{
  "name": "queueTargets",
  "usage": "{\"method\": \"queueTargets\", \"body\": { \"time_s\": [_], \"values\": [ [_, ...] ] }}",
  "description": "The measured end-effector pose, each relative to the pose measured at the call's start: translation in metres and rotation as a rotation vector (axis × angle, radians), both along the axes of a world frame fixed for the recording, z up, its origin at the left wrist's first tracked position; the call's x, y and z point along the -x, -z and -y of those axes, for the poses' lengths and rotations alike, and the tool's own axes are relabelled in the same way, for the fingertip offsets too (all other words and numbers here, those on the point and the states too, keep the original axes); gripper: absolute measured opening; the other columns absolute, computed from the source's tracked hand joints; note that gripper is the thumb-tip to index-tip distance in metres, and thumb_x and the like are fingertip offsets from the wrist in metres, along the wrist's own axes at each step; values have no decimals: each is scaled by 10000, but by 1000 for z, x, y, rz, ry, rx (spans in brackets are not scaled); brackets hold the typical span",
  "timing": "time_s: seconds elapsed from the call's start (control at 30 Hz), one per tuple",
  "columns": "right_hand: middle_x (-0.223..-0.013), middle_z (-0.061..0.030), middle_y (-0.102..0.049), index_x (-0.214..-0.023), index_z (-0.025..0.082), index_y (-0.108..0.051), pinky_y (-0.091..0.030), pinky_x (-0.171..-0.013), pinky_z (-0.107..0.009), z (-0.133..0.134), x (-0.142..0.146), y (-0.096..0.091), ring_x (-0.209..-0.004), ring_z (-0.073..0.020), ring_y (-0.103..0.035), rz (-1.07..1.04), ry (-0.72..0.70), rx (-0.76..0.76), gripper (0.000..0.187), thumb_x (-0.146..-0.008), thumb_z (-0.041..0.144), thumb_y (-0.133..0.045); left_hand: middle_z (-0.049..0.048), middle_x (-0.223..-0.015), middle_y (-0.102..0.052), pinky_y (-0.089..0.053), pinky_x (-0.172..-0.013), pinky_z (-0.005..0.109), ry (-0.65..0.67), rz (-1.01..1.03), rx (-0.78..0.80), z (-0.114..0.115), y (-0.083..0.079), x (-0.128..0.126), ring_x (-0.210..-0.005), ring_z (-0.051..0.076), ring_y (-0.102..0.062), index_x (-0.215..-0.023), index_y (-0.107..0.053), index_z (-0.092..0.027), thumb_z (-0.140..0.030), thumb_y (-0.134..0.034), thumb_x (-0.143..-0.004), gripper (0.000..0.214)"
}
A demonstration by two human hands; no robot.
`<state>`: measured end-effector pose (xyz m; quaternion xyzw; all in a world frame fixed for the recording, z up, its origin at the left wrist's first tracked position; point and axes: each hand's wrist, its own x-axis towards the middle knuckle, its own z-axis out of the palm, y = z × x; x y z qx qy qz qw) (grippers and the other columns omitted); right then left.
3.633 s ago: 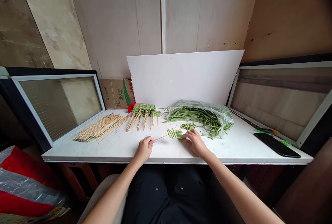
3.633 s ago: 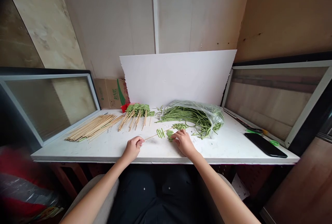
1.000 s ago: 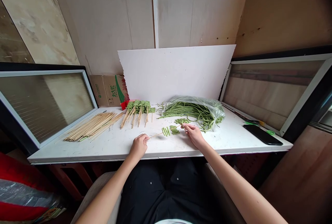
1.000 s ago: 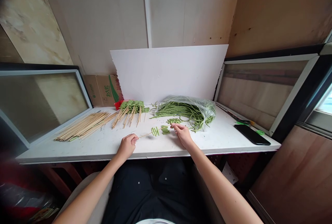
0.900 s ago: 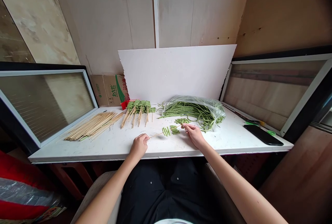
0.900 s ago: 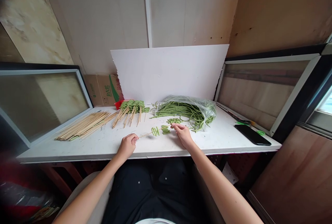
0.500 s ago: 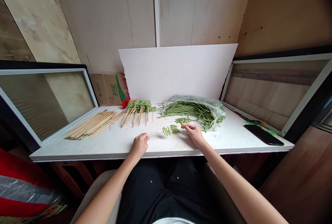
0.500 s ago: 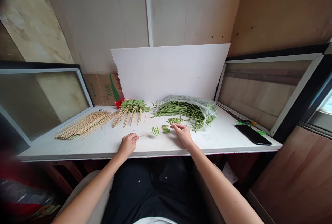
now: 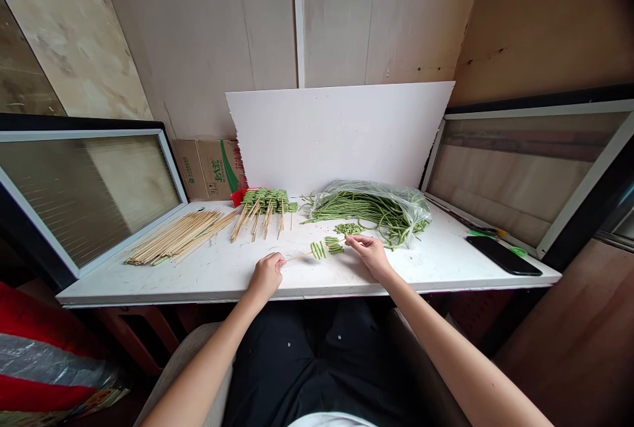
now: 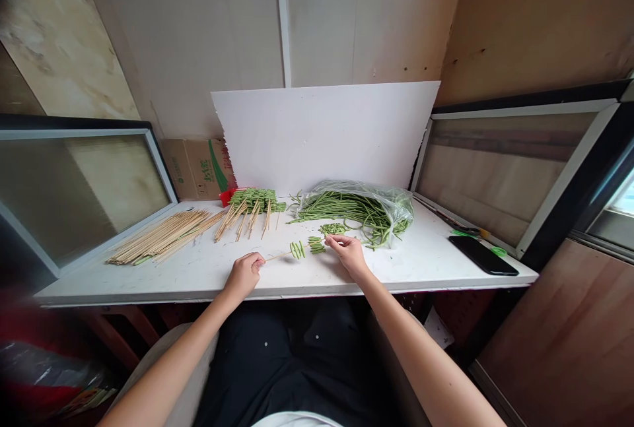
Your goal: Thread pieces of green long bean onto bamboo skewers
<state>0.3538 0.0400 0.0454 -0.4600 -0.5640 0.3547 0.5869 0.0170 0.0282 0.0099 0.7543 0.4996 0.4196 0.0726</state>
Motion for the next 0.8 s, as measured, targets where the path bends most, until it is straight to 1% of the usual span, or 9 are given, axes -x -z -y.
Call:
{"method": "queueTargets", "body": {
  "time_s": [0.1, 0.17, 0.27, 0.33, 0.43, 0.57, 0.67, 0.8],
  "values": [
    [-981, -103, -811, -908, 226, -849, -518, -887, -400, -1, 1, 1, -994, -308, -708, -26, -38, 19, 473, -745, 670, -844, 43, -784, -733, -504, -725, 281, 10, 29, -1, -1, -1, 0, -764, 197, -680, -773, -679, -213, -58, -496, -851, 252],
    [-987, -102, -804, -928, 218, -843, -515, -835, -371, -3, 1, 3, -966, -285, -702, -88, -55, 54, 485, -744, 667, -845, 36, -754, -727, -506, -725, 281, 15, 56, 2, -2, -2, -1, -735, 193, -672, -769, -684, -212, -79, -505, -861, 242],
    [-1006, -101, -795, -930, 228, -834, -511, -778, -339, -7, 1, 5, -959, -269, -700, -194, -77, 96, 465, -713, 636, -883, 31, -721, -718, -501, -711, 282, 10, 87, 2, -3, -3, -1, -706, 191, -664, -764, -690, -210, -103, -515, -868, 230],
    [-1015, -106, -791, -920, 230, -831, -508, -756, -329, -8, 0, 6, -955, -265, -699, -229, -96, 109, 448, -696, 611, -905, 30, -710, -715, -499, -704, 284, 5, 94, 2, -2, -3, -1, -696, 191, -660, -760, -695, -209, -107, -519, -861, 227],
    [-1009, -115, -789, -907, 220, -829, -498, -731, -325, -10, -1, 8, -934, -262, -695, -227, -89, 112, 444, -689, 597, -913, 29, -700, -710, -503, -699, 283, 3, 94, 7, -1, -4, -1, -695, 192, -659, -762, -699, -208, -114, -522, -858, 222],
    [-985, -101, -788, -883, 219, -822, -480, -727, -324, -9, -1, 9, -916, -254, -689, -183, -58, 98, 434, -704, 608, -894, 26, -708, -705, -502, -691, 276, 14, 81, 5, 0, -5, -1, -704, 189, -665, -756, -683, -213, -116, -520, -861, 217],
    [-978, -97, -791, -874, 222, -817, -469, -745, -334, -7, 1, 6, -929, -261, -688, -120, -49, 86, 438, -734, 634, -863, 25, -723, -708, -506, -697, 274, 25, 72, -2, 0, -4, 0, -709, 187, -669, -749, -668, -218, -104, -518, -859, 218],
    [-971, -101, -790, -876, 222, -813, -457, -757, -345, -3, 6, -1, -951, -276, -685, -107, -42, 62, 467, -743, 668, -843, 26, -726, -712, -512, -710, 278, 22, 69, 1, -1, -2, 1, -719, 192, -675, -755, -671, -218, -94, -520, -858, 221]
  ]
}}
